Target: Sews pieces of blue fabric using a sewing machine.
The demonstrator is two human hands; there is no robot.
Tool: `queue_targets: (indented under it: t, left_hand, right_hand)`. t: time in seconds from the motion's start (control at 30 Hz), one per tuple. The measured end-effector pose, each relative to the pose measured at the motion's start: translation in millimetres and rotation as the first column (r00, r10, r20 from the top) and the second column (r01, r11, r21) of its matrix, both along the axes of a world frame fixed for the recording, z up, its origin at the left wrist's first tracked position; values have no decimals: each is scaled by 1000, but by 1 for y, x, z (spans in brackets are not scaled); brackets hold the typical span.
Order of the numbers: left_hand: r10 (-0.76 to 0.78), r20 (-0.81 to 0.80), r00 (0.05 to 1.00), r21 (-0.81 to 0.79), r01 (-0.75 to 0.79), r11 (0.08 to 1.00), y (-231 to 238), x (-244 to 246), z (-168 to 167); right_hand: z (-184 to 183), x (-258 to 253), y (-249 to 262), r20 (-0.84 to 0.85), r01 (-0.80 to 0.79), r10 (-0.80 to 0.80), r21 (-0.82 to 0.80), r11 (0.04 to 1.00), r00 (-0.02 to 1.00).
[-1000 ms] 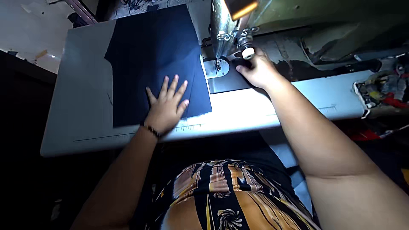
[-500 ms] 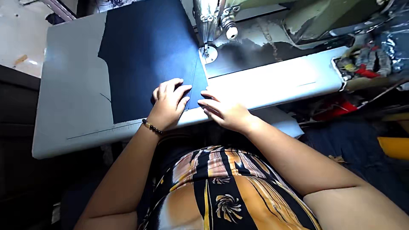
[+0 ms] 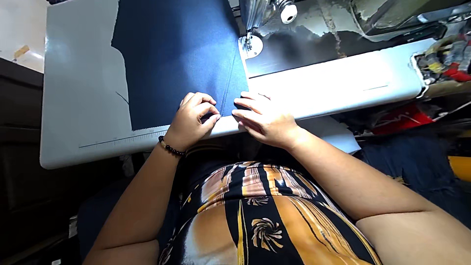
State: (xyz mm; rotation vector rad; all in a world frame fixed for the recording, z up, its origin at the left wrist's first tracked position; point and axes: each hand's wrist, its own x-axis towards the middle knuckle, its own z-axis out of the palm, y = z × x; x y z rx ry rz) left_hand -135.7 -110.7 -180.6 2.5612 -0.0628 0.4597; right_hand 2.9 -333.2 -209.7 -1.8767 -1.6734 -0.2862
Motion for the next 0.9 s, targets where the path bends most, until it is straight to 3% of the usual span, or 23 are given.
queue_targets:
  t: [0.43, 0.7, 0.9]
  left_hand:
    - [38, 17, 999, 13, -38, 999, -9, 4, 1]
    - [46, 203, 978, 144, -76, 987, -15, 7, -4]
    - [97, 37, 995, 84, -100, 992, -16, 5, 4]
  right_hand:
    - [1, -1, 1, -18, -6, 4, -86, 996, 1000]
    - [3, -1, 4, -9, 22, -23, -147, 989, 1000]
    - [1, -1, 4, -16, 23, -26, -142, 990, 1000]
